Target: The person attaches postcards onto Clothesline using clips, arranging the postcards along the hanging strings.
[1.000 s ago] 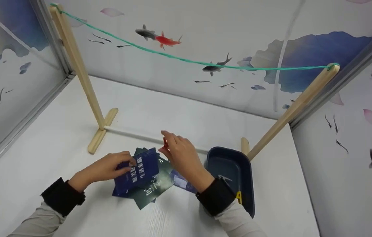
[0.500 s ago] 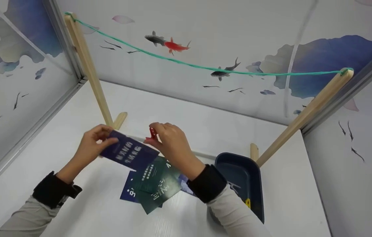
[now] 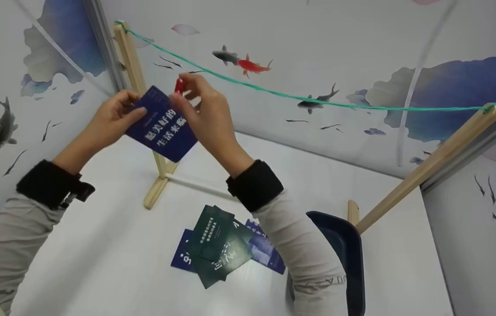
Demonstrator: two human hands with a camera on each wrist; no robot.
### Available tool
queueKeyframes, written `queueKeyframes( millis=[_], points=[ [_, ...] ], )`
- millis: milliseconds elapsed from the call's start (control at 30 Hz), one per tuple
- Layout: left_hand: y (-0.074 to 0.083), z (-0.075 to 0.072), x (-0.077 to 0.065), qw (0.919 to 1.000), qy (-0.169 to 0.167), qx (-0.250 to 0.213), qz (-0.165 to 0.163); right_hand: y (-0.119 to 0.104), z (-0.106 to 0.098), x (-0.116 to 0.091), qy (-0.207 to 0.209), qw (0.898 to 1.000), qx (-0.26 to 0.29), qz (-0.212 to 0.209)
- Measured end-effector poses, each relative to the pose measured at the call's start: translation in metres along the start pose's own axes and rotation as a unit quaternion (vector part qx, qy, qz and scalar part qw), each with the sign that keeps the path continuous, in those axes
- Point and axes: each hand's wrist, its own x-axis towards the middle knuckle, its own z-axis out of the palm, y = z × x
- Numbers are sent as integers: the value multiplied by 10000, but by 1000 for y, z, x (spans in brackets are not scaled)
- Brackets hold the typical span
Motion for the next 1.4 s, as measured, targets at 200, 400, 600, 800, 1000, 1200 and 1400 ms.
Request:
queueKeyframes(
  millis=[200,400,600,800,1000,1200,1400],
  points=[
    [21,-17,32,9918,1208,216,-349,-14,7,45,398,9987,307,55],
    [31,-29,47,9833,1641,607,-495,-12,17,84,769,9963,362,-86],
    [30,-25,52,9798,1672,899,-635,-6,26,103,1168,9908,688,52],
    [27,-19,56,9832,1548,756,-596,-3,34,105,793,9944,185,675],
    [24,-19,53,9830,1548,738,-652,-1,34,105,-148,9859,200,1652],
    [28,-22,51,9791,1712,916,-607,-3,36,107,-196,9844,584,1651],
    [24,-23,45,9611,2132,1654,-588,-3,46,102,-121,9906,234,1346]
  ],
)
